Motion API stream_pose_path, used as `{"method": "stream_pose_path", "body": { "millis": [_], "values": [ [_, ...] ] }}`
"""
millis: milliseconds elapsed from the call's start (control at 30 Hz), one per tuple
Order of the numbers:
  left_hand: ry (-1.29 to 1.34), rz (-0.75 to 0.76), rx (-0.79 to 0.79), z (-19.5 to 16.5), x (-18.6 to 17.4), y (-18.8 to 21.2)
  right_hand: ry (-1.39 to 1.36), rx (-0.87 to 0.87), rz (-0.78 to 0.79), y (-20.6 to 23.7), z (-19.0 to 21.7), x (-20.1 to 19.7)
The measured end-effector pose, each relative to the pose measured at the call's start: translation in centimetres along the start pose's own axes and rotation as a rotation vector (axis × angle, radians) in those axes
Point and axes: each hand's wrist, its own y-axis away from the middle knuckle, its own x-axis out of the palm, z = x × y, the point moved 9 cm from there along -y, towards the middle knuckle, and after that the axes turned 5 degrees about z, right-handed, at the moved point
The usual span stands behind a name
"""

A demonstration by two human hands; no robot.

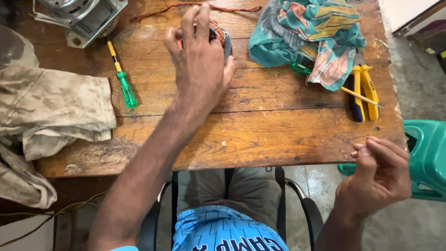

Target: The person works on a motor stator, using a screwdriver to adjust copper windings and a cloth to wipe the surface. They manipulate the stator with both hands, occasionally using tools to tighten or align the windings.

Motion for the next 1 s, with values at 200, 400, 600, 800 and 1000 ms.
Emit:
{"method": "stream_pose_path", "body": {
  "millis": [200,400,600,800,1000],
  "values": [
    [0.104,-0.113,0.086,-1.0,-1.8,4.0,0.019,-0.008,0.025,0.9,0.5,-0.3],
    [0.160,-0.170,0.185,-3.4,-2.4,9.0,0.007,0.011,0.062,1.2,0.3,1.3],
    [0.114,-0.096,0.258,-5.3,-2.2,10.6,0.086,0.003,0.130,1.4,2.1,3.4],
    [0.197,-0.110,0.355,-6.0,-3.4,12.4,0.094,-0.009,0.260,1.3,3.1,5.6],
    [0.122,-0.082,0.364,-6.4,-0.9,13.5,0.192,-0.018,0.318,1.6,3.1,5.5]
  ]
}}
